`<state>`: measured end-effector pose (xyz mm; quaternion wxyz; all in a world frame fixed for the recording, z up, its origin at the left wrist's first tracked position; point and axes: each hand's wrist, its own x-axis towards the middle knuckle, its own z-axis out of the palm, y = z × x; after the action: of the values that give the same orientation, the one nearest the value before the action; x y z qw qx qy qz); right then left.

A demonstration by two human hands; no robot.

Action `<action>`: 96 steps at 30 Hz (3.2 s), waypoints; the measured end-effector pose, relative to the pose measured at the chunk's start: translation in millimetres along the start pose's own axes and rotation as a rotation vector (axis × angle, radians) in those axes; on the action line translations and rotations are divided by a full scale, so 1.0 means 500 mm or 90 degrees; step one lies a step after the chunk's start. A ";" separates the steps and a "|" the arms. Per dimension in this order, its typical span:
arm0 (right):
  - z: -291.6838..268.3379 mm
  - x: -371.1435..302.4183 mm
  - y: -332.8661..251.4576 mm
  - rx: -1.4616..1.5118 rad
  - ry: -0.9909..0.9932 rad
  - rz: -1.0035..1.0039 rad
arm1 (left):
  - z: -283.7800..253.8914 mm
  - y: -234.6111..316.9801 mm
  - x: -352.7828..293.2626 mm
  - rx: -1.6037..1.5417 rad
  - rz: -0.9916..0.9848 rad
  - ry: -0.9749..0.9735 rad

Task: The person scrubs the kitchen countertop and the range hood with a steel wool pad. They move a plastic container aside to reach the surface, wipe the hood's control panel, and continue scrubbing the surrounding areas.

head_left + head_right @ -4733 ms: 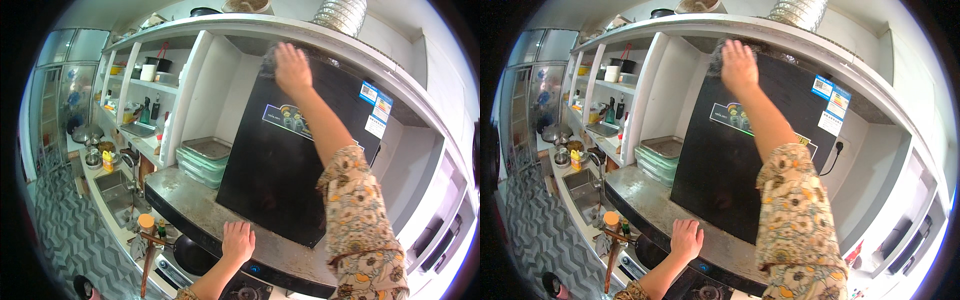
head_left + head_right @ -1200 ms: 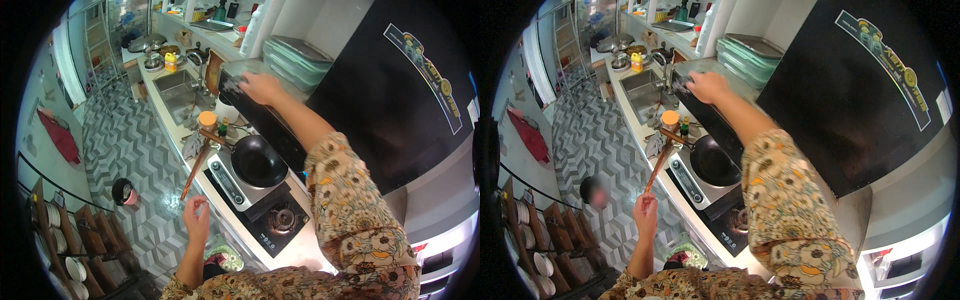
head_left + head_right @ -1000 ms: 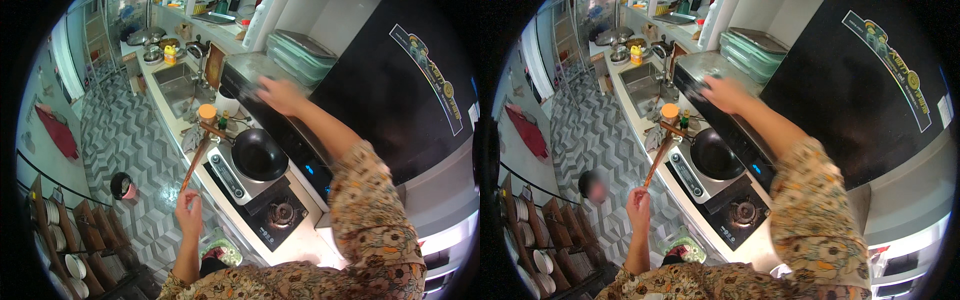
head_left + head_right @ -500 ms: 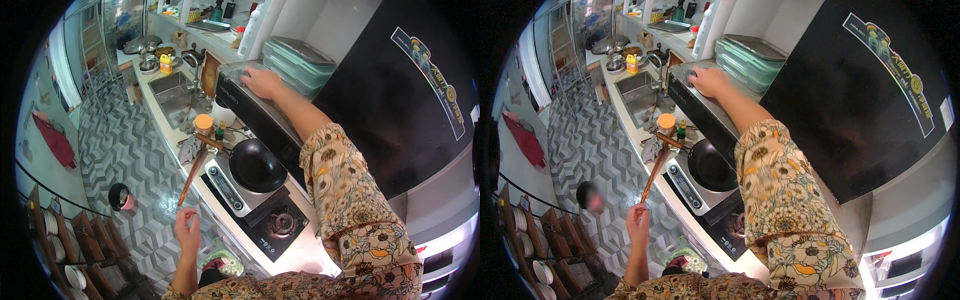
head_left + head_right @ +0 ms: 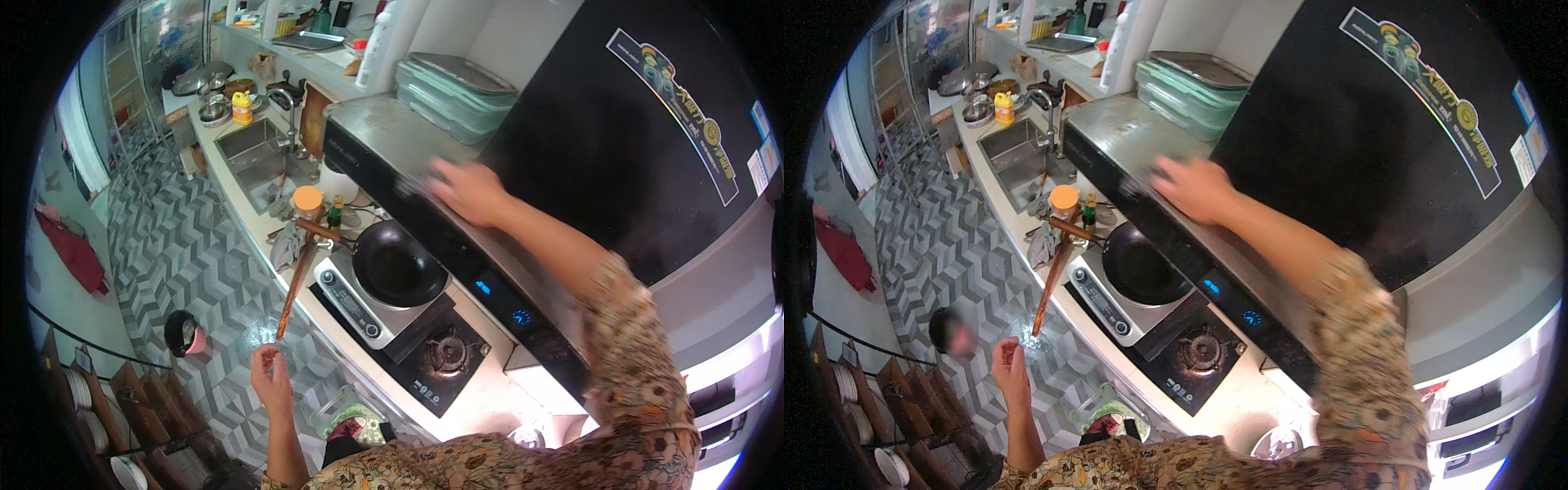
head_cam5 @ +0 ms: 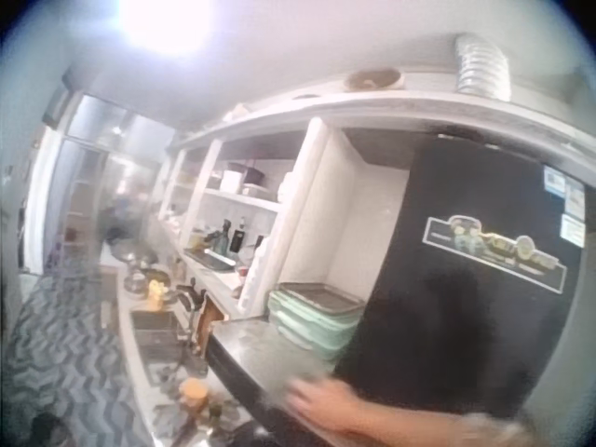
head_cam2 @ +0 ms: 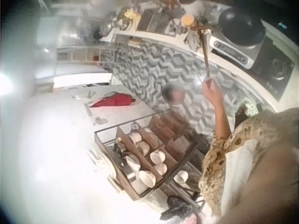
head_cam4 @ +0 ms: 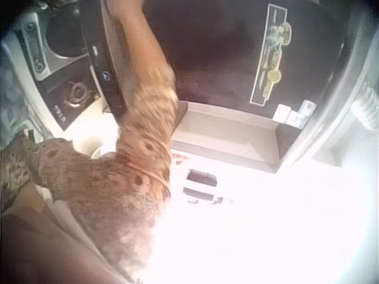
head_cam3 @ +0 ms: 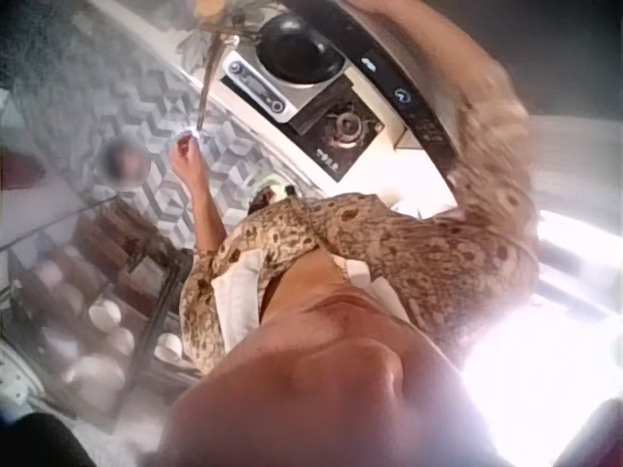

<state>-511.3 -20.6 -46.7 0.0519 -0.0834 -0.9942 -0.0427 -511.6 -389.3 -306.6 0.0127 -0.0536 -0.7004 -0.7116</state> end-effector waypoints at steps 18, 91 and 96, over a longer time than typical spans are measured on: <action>0.007 -0.049 0.104 -0.039 0.028 0.063 | 0.002 -0.003 -0.020 0.015 0.000 -0.023; -0.028 -0.555 0.128 -0.134 -0.084 0.280 | 0.288 0.186 -0.098 -0.045 0.067 -0.389; 0.010 -0.336 0.104 0.033 0.036 0.432 | 0.383 0.208 -0.151 -0.111 0.122 -0.530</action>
<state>-338.1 3.7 -66.0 0.0926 -0.4071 -0.9087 0.0001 -415.5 -204.4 -207.9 -0.2090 -0.4017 -0.5749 -0.6815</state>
